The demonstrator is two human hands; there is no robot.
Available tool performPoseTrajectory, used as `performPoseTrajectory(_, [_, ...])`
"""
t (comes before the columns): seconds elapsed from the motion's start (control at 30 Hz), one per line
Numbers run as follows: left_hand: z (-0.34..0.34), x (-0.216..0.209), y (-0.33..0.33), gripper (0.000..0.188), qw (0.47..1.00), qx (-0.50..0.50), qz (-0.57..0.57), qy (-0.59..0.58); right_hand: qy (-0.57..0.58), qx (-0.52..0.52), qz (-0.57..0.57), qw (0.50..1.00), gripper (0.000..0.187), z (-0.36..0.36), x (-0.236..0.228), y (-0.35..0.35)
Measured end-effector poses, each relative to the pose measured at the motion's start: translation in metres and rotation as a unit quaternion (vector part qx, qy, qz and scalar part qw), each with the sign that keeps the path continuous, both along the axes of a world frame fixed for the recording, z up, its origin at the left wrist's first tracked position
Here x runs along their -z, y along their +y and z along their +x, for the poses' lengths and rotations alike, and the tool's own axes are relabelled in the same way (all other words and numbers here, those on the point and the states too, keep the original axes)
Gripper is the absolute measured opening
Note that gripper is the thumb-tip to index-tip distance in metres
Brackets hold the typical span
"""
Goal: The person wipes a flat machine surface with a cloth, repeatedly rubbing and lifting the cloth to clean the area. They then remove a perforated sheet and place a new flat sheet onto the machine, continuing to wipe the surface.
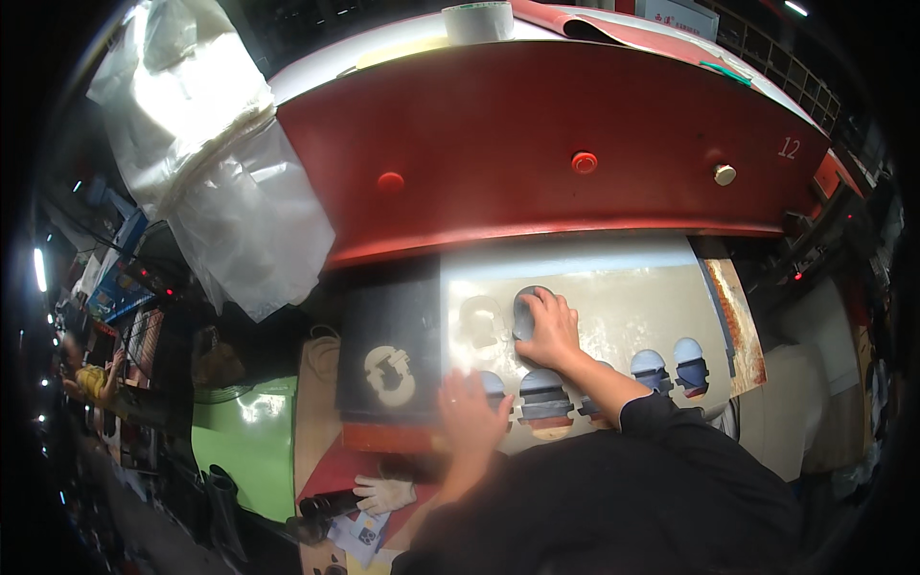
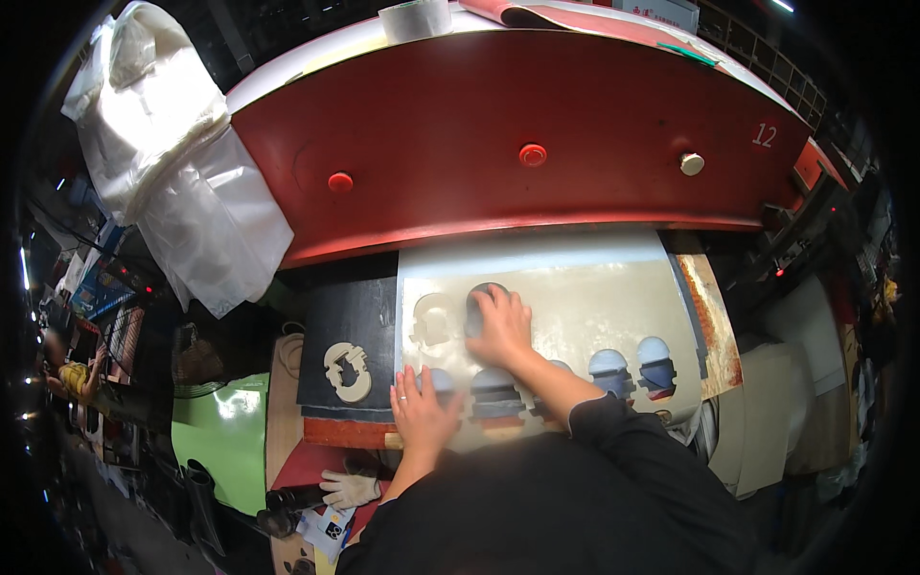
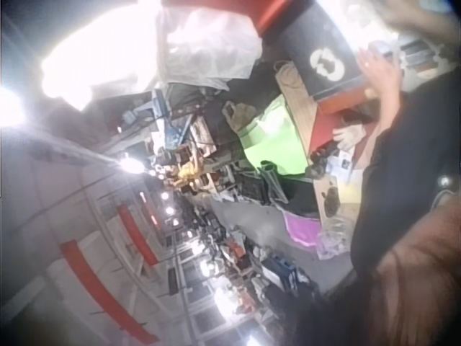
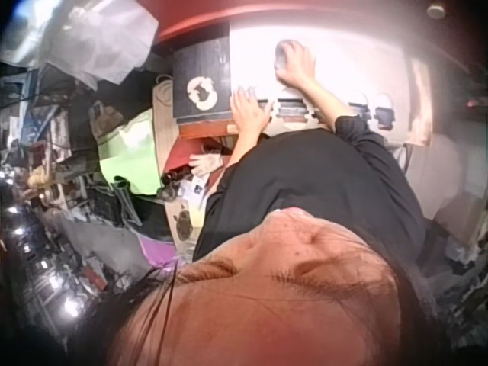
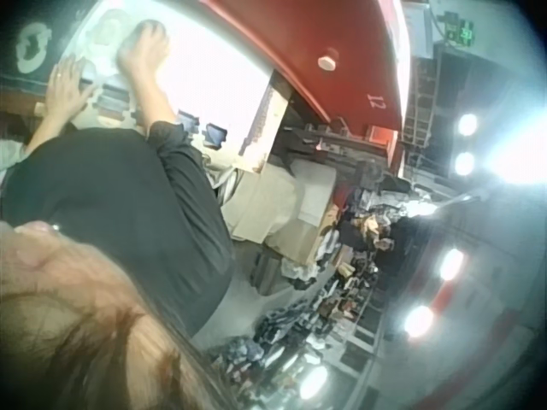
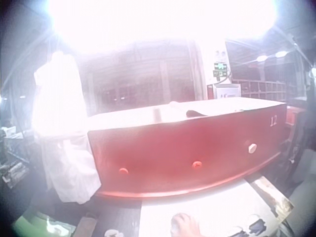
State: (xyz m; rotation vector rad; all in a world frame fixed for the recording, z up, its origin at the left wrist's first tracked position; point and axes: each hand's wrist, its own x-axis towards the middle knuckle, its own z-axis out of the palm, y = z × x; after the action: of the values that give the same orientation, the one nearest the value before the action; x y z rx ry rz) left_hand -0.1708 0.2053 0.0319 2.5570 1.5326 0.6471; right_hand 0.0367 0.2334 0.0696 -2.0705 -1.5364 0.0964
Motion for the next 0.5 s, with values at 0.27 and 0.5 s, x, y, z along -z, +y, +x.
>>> performPoseTrajectory(0.27, [-0.003, -0.012, 0.004, 0.06, 0.999, -0.002, 0.049, -0.022, 0.032, -0.04, -0.008, 0.999, 0.076, 0.014, -0.004, -0.001])
performPoseTrajectory(0.5, [-0.027, -0.008, 0.015, 0.042, 0.948, 0.301, 0.062, -0.088, 0.161, 0.022, 0.188, 0.969, 0.042, 0.123, -0.023, -0.036])
